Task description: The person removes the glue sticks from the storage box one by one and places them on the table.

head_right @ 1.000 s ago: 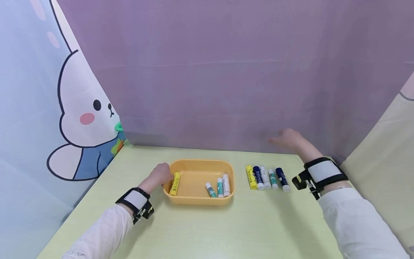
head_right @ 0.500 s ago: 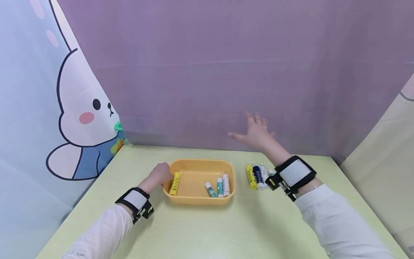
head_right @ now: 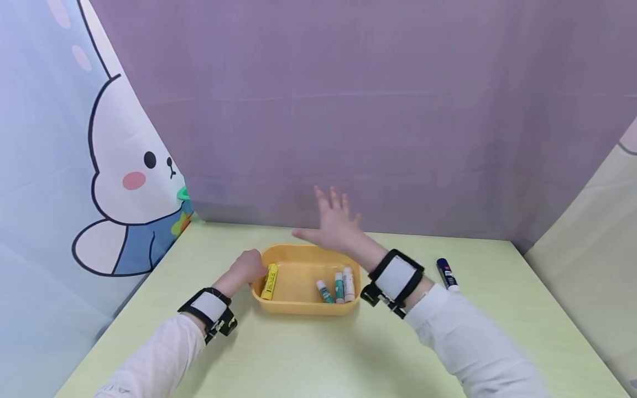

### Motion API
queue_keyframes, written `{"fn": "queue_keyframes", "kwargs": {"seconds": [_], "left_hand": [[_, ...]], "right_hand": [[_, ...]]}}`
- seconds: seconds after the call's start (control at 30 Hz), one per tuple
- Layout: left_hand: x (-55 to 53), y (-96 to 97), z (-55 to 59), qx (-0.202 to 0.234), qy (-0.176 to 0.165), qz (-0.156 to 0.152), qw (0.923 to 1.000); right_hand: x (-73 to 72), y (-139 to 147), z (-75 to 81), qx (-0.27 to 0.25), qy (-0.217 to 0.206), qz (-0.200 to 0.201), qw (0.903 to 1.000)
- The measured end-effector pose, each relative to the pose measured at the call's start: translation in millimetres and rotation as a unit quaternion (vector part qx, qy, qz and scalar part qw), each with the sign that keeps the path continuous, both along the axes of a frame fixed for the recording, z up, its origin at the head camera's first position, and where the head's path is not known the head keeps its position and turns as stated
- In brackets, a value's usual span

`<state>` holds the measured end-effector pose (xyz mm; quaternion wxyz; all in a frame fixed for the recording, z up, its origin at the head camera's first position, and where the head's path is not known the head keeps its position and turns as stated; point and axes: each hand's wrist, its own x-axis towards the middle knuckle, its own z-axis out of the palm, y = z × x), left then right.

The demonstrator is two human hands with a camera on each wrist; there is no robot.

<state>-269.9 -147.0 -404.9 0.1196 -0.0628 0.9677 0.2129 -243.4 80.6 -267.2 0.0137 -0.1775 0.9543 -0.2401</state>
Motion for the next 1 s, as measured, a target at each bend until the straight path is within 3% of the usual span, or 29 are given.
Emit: {"fn": "queue_keyframes", "kwargs": {"seconds": [0.43, 0.8, 1.0], "left_hand": [[-2.6, -0.1, -2.2, -0.008, 0.003, -0.011, 0.9999], [2.6, -0.6, 2.9, -0.001, 0.009, -0.007, 0.9999], [2.3, -0.8, 1.8, -0.008, 0.018, -0.015, 0.9997]], "right_hand": [[2.8, -58, -57.3, 0.017, -0.048, 0.042, 0.9978], [-6.9, -86, -109.8, -0.027, -0.147, 0.065, 0.9866], [-7.6, -99, -132.4, -0.026, -0.149, 0.052, 0.9871]]}}
